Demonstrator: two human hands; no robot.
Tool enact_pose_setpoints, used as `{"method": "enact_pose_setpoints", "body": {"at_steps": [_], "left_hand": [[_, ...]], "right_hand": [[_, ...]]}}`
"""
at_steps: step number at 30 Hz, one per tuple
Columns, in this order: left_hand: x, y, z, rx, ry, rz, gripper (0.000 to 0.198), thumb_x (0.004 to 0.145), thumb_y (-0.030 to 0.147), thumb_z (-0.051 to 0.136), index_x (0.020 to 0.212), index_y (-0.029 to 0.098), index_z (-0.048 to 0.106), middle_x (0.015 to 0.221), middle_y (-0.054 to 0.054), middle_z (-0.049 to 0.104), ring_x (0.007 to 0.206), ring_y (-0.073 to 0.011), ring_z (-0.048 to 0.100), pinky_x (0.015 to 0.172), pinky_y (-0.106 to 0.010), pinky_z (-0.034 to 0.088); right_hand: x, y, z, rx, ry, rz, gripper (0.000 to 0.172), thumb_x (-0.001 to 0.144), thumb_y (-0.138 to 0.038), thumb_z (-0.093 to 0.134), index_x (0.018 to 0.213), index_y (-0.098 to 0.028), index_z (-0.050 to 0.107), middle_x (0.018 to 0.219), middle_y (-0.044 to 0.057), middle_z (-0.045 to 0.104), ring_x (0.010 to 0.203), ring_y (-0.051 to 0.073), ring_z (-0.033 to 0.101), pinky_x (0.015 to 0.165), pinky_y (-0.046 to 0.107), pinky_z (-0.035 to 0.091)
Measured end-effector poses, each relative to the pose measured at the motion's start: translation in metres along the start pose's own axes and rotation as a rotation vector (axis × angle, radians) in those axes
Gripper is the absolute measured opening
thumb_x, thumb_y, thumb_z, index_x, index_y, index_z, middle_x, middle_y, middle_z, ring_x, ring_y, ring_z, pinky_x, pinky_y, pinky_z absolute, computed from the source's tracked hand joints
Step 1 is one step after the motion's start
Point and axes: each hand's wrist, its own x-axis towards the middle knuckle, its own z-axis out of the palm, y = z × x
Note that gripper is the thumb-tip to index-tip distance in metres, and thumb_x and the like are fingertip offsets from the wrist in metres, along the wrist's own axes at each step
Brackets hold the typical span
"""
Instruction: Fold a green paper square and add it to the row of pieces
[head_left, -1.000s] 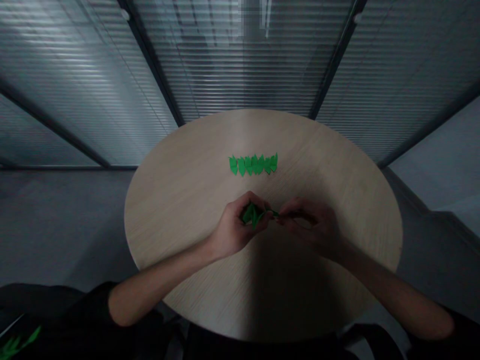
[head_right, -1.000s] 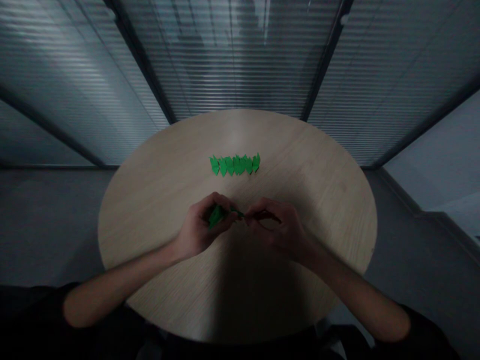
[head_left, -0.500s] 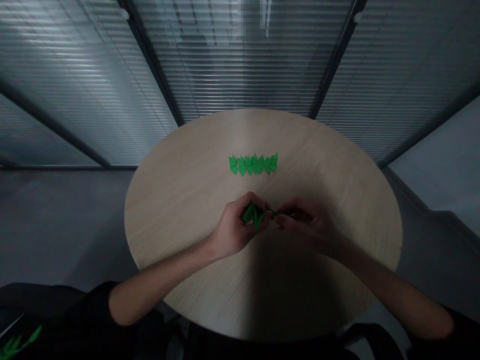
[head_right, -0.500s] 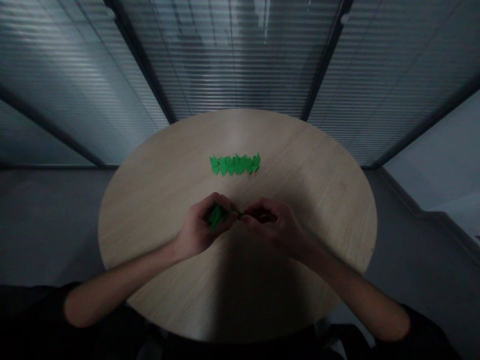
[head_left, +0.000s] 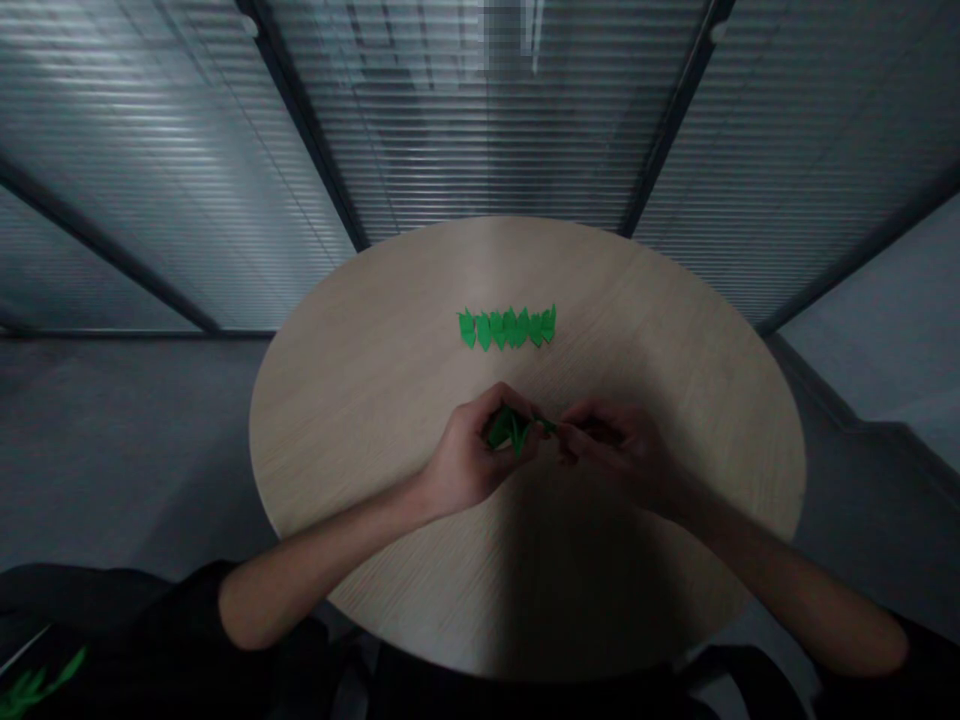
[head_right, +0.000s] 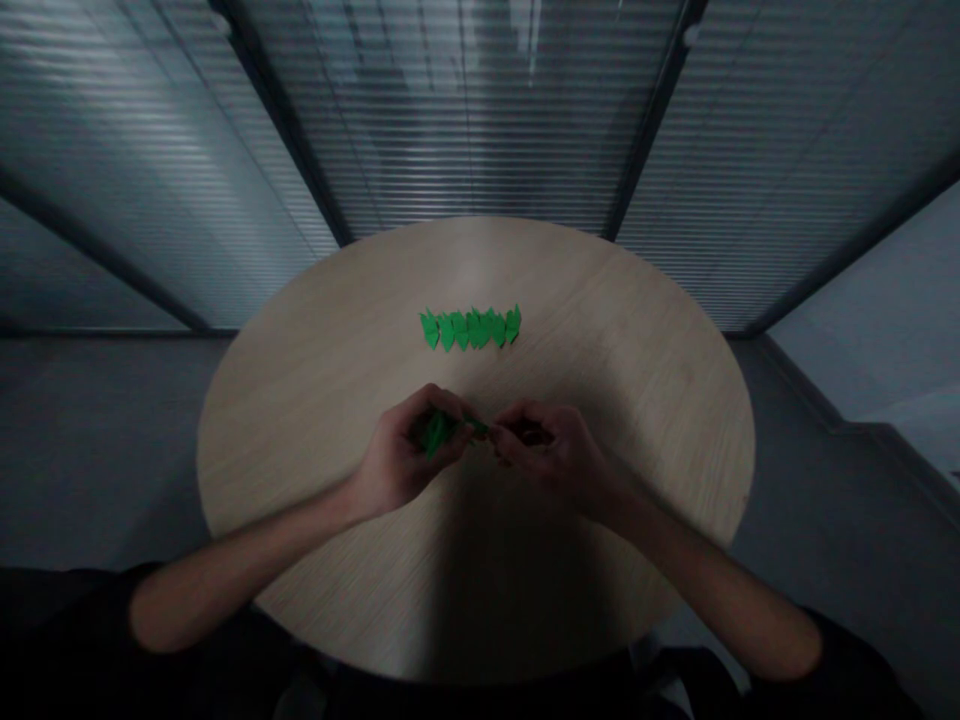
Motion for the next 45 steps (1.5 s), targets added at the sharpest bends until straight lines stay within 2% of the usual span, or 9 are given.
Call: {"method": "enact_pose_setpoints", "body": {"at_steps": [8,16,23,28,33,41,45], "left_hand": [[-0.0025,-0.0059,-0.0015,-0.005,-0.007,-0.004,0.017,0.088,0.019,0.074,0.096,0.018,0.058,0.093,-0.006,0.073,0.077,-0.0148,0.067,0.066,-0.027,0.054],[-0.0027,-0.0076,-0.0022,-0.044,-0.024,0.034,0.025,0.082,0.008,0.073,0.097,0.019,0.058,0.096,-0.005,0.075,0.081,-0.0154,0.071,0.071,-0.027,0.057],[-0.0033,-0.0062,-0.0026,-0.050,-0.042,0.038,0.025,0.083,0.011,0.075,0.099,0.019,0.058,0.098,-0.005,0.074,0.082,-0.0149,0.070,0.070,-0.026,0.056],[-0.0036,-0.0058,-0.0038,0.029,-0.049,0.063,0.021,0.085,0.018,0.075,0.099,0.019,0.059,0.097,-0.007,0.074,0.080,-0.0155,0.069,0.069,-0.027,0.056],[-0.0045,-0.0078,-0.0046,0.131,-0.066,0.102,0.025,0.084,0.015,0.074,0.104,0.019,0.060,0.098,-0.006,0.074,0.076,-0.0140,0.067,0.065,-0.026,0.055],[-0.0054,-0.0049,-0.0042,0.148,-0.080,0.130,0.028,0.087,0.013,0.072,0.109,0.020,0.056,0.108,-0.009,0.078,0.085,-0.0165,0.074,0.070,-0.027,0.058],[-0.0047,-0.0046,-0.0046,0.124,-0.098,0.123,0.028,0.087,0.013,0.072,0.108,0.020,0.055,0.115,-0.013,0.077,0.091,-0.0186,0.075,0.073,-0.029,0.060]], "right_hand": [[-0.0005,-0.0019,0.0001,-0.048,-0.015,-0.024,0.020,0.093,-0.034,0.067,0.083,-0.017,0.070,0.069,0.001,0.069,0.061,0.012,0.064,0.056,0.022,0.051],[-0.0017,-0.0047,0.0001,-0.061,-0.025,-0.043,0.015,0.093,-0.030,0.066,0.086,-0.018,0.070,0.070,0.000,0.068,0.061,0.012,0.064,0.058,0.023,0.052],[-0.0020,-0.0017,0.0004,-0.094,-0.017,-0.054,0.015,0.094,-0.031,0.067,0.086,-0.019,0.070,0.071,0.000,0.069,0.062,0.012,0.065,0.058,0.023,0.053],[-0.0009,-0.0023,0.0015,-0.184,-0.024,-0.097,0.019,0.092,-0.036,0.069,0.084,-0.019,0.071,0.073,0.001,0.072,0.064,0.014,0.067,0.060,0.024,0.054],[-0.0017,-0.0010,0.0029,-0.212,-0.002,-0.107,0.021,0.095,-0.036,0.066,0.083,-0.019,0.071,0.072,0.001,0.070,0.064,0.013,0.065,0.058,0.024,0.051],[-0.0011,0.0039,0.0031,-0.213,0.000,-0.098,0.019,0.095,-0.033,0.065,0.083,-0.019,0.071,0.068,0.000,0.068,0.061,0.013,0.064,0.056,0.023,0.049],[-0.0012,0.0025,0.0039,-0.144,-0.020,-0.070,0.019,0.096,-0.036,0.067,0.089,-0.019,0.074,0.075,0.001,0.073,0.066,0.013,0.067,0.059,0.023,0.053]]}}
